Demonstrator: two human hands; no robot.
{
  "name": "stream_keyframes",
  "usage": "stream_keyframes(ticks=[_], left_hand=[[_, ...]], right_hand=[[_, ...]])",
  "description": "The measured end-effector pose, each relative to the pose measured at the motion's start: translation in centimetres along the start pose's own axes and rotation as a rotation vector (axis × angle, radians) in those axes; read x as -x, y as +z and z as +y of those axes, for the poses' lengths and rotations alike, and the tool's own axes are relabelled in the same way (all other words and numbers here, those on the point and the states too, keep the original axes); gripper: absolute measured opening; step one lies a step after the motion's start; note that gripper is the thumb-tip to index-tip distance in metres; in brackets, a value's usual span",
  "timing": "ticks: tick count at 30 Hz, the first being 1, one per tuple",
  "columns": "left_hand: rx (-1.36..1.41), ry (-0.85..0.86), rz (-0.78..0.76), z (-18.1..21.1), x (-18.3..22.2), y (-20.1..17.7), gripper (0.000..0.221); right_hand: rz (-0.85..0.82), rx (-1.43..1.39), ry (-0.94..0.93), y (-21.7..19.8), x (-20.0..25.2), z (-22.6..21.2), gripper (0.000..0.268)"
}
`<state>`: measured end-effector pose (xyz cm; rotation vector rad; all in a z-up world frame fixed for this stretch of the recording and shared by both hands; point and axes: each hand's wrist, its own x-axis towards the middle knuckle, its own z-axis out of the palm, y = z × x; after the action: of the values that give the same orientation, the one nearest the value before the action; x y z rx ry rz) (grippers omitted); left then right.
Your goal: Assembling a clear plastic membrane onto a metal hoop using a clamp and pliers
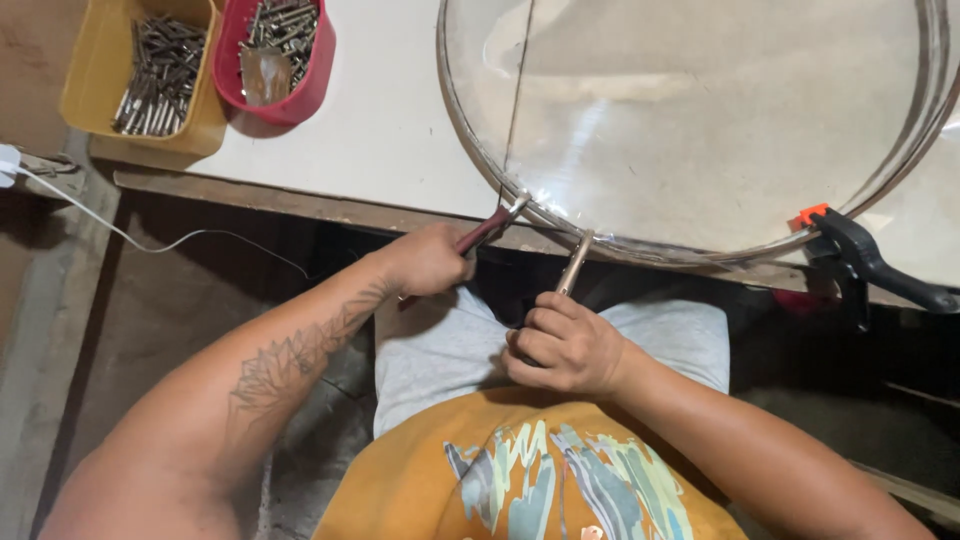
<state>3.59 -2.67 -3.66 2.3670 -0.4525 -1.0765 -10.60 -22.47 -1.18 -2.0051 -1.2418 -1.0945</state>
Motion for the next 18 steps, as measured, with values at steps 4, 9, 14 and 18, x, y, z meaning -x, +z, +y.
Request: stream_keyframes(ticks=[4, 9, 14, 18], left_hand=[[0.118, 0.0, 0.004, 2.3, 2.1, 0.5, 0.014], [0.157, 0.013, -0.024, 2.7, 2.4, 1.6, 0.017], [0.226, 0.013, -0.023, 2.1, 1.9, 2.7, 0.041], [0.248, -0.009, -0.02, 2.5, 3.0, 2.7, 0.045]], right_hand=[[-0.006, -0.024, 0.002, 0.1, 0.4, 0.1, 0.024], [-0.007, 0.011, 0.022, -0.4, -0.9, -0.2, 0.023], [-0.007, 0.002, 0.017, 0.0, -0.5, 0.0, 0.024], [-0.004, -0.003, 0.019, 0.0, -0.3, 0.0, 0.025]])
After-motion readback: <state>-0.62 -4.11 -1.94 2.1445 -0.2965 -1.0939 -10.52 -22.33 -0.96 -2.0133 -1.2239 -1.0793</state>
